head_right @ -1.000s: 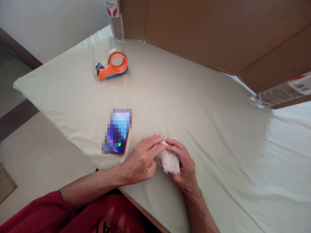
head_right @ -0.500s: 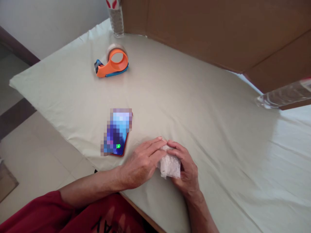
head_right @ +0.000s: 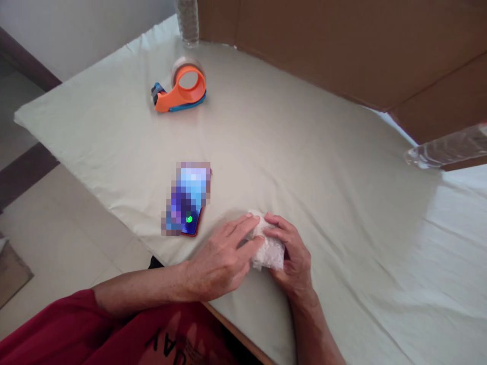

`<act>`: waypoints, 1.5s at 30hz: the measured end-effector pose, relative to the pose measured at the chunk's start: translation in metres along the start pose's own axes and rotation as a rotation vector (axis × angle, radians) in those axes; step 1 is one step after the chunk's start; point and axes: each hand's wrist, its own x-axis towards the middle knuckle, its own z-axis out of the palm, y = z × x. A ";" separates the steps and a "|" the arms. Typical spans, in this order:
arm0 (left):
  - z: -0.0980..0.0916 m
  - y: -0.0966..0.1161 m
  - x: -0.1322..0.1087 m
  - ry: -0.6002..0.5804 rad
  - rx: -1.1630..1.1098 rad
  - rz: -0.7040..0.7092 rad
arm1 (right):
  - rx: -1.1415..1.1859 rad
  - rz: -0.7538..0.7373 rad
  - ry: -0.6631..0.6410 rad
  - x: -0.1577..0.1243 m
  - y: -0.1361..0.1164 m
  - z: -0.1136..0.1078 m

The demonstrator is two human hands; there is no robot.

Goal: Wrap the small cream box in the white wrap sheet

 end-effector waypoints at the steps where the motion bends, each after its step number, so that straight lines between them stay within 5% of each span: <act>1: -0.002 0.001 -0.007 0.022 -0.027 0.005 | 0.001 0.002 0.003 0.000 -0.001 0.001; 6: -0.019 -0.008 -0.060 0.345 -0.132 0.045 | -0.004 0.010 0.021 0.002 -0.001 0.004; 13: -0.050 -0.046 -0.112 0.437 0.206 -0.199 | -0.011 0.014 0.036 0.003 0.000 0.006; 27: -0.051 -0.060 -0.108 0.287 0.298 -0.168 | -0.019 0.020 0.044 0.004 -0.001 0.008; 41: -0.062 -0.068 -0.108 0.386 0.334 -0.239 | -0.012 0.016 0.046 0.005 -0.002 0.008; 45: -0.060 -0.071 -0.109 0.336 0.343 -0.222 | -0.018 0.032 0.045 0.004 -0.001 0.008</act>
